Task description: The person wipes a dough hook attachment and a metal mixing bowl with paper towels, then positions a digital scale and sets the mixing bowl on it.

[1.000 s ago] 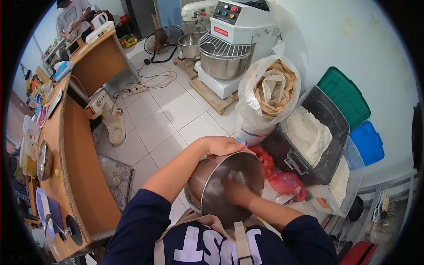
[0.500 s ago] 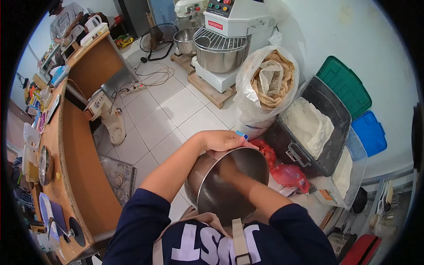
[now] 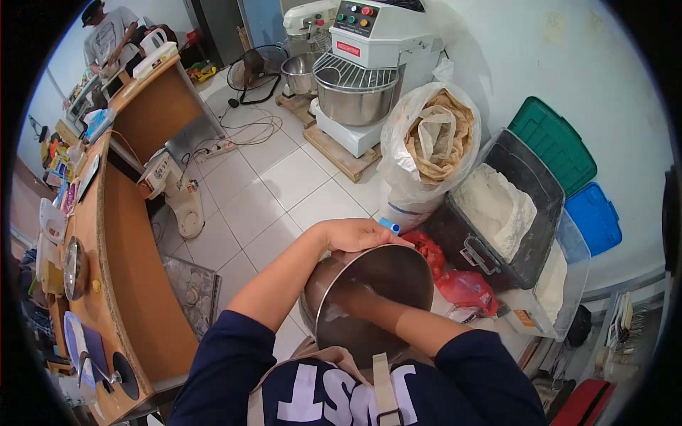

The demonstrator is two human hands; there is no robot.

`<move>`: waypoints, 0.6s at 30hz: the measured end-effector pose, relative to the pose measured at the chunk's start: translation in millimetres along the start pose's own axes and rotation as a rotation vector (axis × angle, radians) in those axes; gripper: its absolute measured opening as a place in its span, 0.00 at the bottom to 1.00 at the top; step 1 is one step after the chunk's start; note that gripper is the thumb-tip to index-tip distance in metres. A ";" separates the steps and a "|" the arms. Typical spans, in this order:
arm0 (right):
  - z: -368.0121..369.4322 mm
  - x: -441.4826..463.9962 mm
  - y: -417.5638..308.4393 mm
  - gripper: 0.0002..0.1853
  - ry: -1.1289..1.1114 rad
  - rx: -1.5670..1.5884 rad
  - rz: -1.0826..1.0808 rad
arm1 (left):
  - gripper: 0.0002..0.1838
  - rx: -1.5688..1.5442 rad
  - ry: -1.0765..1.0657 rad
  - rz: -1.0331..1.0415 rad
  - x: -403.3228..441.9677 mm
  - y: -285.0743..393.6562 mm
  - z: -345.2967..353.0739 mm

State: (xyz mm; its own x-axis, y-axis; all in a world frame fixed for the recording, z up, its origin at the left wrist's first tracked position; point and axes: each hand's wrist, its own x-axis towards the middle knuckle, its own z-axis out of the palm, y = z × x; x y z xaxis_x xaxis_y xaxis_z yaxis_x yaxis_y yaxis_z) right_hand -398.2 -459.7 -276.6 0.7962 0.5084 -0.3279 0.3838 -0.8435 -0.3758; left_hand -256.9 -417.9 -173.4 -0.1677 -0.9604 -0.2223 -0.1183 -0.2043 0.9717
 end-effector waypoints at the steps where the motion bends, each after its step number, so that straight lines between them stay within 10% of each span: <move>1: -0.5 -0.3 11.0 0.16 0.184 0.153 0.070 | 0.40 -0.007 0.003 0.028 2.3 -5.9 -0.1; 3: -1.3 5.7 35.6 0.16 0.543 0.461 0.213 | 0.37 -0.026 0.004 0.094 7.0 -12.6 -0.8; 8: 32.0 47.9 19.3 0.13 0.570 1.183 0.098 | 0.33 -0.021 0.016 0.176 14.7 -2.7 6.1; 11: 37.2 12.5 -24.3 0.12 0.437 0.587 -0.115 | 0.33 -0.011 0.008 0.052 13.7 -17.5 -2.2; 15: 37.9 -31.2 31.5 0.14 -0.285 0.256 -0.246 | 0.33 -0.022 0.076 0.164 12.5 -24.5 0.4; 17: -15.4 -45.3 41.2 0.15 -0.033 -0.044 0.291 | 0.33 -0.025 0.073 0.135 15.5 -26.7 1.0; 18: -19.9 -30.8 55.9 0.15 0.235 0.044 0.208 | 0.32 -0.021 0.055 0.057 14.5 -26.9 -1.3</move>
State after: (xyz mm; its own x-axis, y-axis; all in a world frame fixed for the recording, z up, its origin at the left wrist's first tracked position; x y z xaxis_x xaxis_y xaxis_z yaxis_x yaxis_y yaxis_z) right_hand -392.0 -525.9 -270.2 0.9437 0.2674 -0.1948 0.1848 -0.9144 -0.3602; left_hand -254.9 -426.6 -202.7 -0.1199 -0.9794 -0.1626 -0.0893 -0.1524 0.9843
